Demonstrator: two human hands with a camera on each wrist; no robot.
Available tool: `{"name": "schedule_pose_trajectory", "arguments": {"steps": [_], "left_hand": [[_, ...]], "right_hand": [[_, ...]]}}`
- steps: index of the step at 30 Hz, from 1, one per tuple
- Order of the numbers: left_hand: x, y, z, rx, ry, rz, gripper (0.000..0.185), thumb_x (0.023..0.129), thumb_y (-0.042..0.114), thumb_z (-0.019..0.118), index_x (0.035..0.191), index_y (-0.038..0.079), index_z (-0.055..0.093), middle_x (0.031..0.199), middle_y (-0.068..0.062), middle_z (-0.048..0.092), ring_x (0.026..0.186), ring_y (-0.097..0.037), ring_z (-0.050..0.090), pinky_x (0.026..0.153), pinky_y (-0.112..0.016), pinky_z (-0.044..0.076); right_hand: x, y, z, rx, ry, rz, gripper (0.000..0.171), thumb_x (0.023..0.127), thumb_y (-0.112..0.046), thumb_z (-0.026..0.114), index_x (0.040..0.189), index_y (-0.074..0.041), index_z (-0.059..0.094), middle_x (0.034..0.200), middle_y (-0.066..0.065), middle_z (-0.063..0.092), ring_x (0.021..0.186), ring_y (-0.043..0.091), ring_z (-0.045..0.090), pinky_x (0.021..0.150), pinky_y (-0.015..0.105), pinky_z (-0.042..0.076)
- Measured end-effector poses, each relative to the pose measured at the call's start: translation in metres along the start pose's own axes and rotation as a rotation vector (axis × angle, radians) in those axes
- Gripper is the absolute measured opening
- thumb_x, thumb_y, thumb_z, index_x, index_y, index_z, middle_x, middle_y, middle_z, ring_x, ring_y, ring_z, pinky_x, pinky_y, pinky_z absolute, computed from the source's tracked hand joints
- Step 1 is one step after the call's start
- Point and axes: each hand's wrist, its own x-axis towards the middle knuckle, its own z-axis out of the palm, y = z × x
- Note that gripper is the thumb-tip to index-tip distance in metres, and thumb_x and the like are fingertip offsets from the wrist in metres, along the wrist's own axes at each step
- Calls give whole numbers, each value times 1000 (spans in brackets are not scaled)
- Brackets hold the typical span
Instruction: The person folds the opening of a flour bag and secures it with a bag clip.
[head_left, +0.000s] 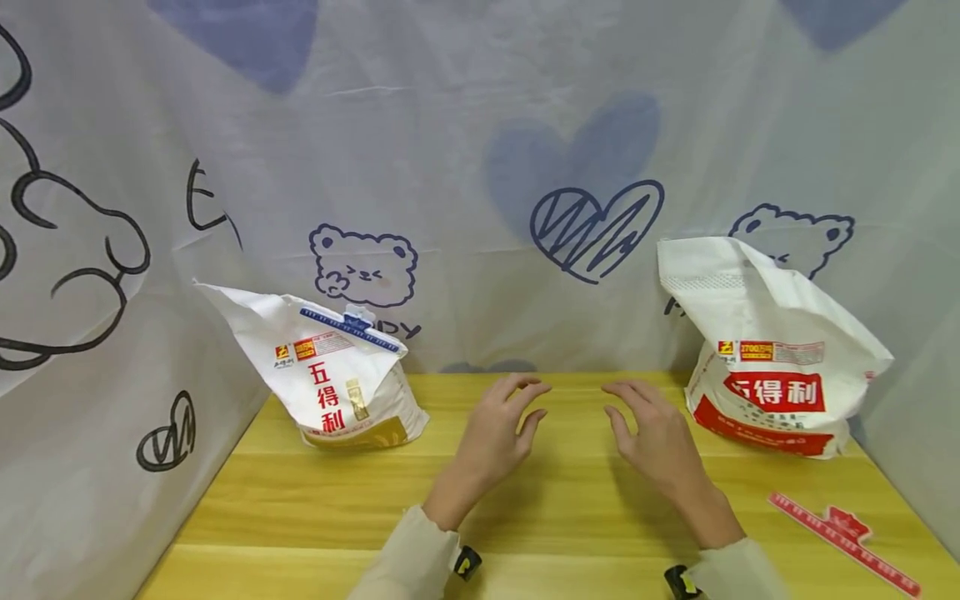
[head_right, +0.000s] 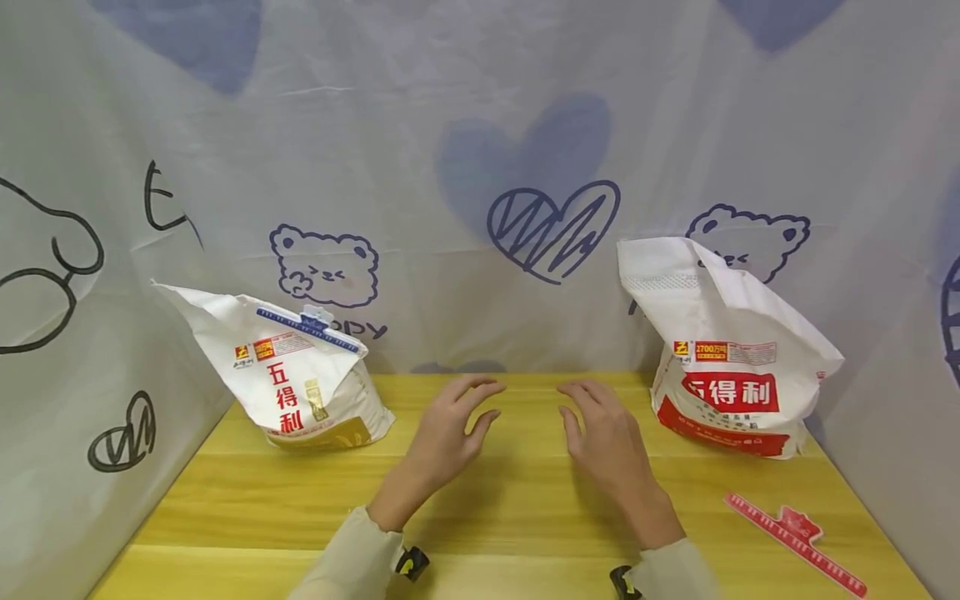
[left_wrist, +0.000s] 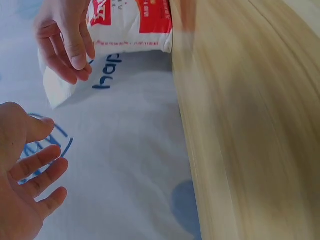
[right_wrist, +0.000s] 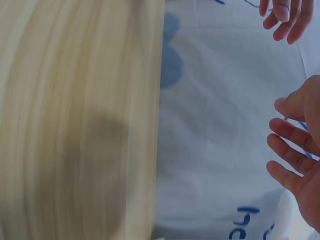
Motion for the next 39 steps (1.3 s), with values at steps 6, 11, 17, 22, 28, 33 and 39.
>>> {"name": "schedule_pose_trajectory", "arguments": {"steps": [6,11,17,22,28,33,39], "left_hand": [[17,15,16,18,-38,42,36,95,11,74,130,9,67,128,-6,64,116,-23,62,99,-34,53],[30,30,30,50,-57,80,35,96,15,73,130,11,67,129,-4,64,118,-19,62,102,-29,50],[45,47,48,89,-84,118,34,98,21,71,132,13,67,132,-1,64,121,-17,61,106,-26,47],[57,59,61,98,-86,142,32,98,21,72,129,13,68,132,-1,64,122,-16,60,108,-25,44],[72,71,78,91,-96,173,31,96,20,73,126,14,69,132,-2,65,123,-16,59,111,-22,40],[82,82,91,95,-142,182,30,97,22,71,127,17,69,135,0,63,126,-14,56,114,-20,33],[90,92,101,133,-200,190,34,99,25,69,132,20,68,139,2,60,131,-12,52,116,-20,31]], "right_hand": [[-7,17,-20,-50,8,42,31,80,3,81,111,-1,74,112,15,70,103,35,65,86,54,56],[-14,28,-39,-68,28,74,34,79,5,81,112,0,73,111,17,69,103,38,64,88,58,54],[-22,43,-61,-105,38,122,36,78,5,81,113,1,72,113,21,68,106,42,61,89,65,50],[-28,53,-76,-127,57,130,42,75,7,81,115,1,71,113,22,68,106,43,60,88,66,49],[-34,70,-93,-155,64,131,42,76,7,79,116,2,70,115,23,66,108,44,58,87,66,48],[-40,84,-108,-193,85,125,42,74,8,79,115,4,69,114,24,66,107,45,58,87,64,48],[-50,100,-121,-245,67,132,47,72,9,80,117,5,68,116,25,64,106,46,56,85,64,48]]}}
